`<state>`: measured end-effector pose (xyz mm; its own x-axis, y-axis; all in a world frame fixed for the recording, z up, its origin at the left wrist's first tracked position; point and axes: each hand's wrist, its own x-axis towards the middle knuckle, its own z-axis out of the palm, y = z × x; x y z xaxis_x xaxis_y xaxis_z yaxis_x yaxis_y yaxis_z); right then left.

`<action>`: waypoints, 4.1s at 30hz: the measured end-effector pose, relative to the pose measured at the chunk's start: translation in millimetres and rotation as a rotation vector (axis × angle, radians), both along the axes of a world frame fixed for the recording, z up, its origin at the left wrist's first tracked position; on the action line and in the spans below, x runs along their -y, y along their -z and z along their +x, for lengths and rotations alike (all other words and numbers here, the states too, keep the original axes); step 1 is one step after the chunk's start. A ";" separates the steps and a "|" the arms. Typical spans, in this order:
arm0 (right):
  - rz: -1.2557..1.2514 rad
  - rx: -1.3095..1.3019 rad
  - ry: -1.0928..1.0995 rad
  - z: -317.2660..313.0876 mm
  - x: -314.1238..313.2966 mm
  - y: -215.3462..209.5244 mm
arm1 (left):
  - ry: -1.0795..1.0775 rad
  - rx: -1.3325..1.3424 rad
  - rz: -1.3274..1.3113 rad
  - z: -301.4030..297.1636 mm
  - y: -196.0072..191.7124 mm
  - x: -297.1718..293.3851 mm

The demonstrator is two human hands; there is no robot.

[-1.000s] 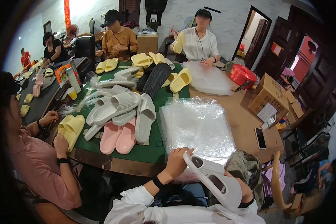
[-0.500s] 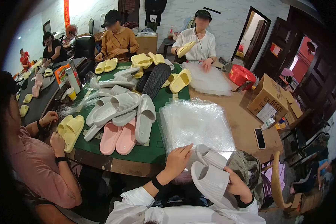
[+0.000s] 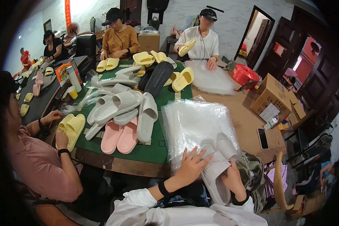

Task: The recorder is taking pairs of slippers, checking them, and putting them into individual plastic bags at a communal work table.

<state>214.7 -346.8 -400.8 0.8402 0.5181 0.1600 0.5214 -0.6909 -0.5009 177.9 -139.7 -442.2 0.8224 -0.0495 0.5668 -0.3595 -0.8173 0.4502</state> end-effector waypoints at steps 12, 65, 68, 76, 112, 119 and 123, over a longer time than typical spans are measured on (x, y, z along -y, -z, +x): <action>0.158 0.156 0.200 48.4 -22.5 60.1 | 0.537 -0.035 -0.028 -19.4 1.9 22.6; 0.218 0.093 -0.066 44.6 -58.3 125.4 | 0.012 -0.094 -0.337 18.8 100.1 3.5; 0.156 0.148 -0.092 43.6 -55.8 125.8 | 0.007 -0.087 -0.333 16.9 99.2 2.2; -0.219 0.728 0.060 62.9 -8.5 139.2 | 0.055 -0.138 -0.434 19.9 103.7 1.1; 1.492 -1.589 0.284 48.4 -49.7 106.0 | 0.209 -0.183 -0.479 -8.0 24.8 24.8; 1.407 -1.008 0.378 40.8 -56.1 70.9 | 0.095 -0.427 -0.347 -5.8 39.3 21.0; 1.483 -0.885 0.407 67.4 -24.4 86.3 | 0.012 -0.359 -0.235 -0.2 57.4 15.4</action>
<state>282.2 -322.4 -487.2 0.9532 0.1291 -0.2734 -0.2979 0.5562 -0.7758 177.7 -155.2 -499.6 0.9698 0.0355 0.2413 -0.1549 -0.6745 0.7218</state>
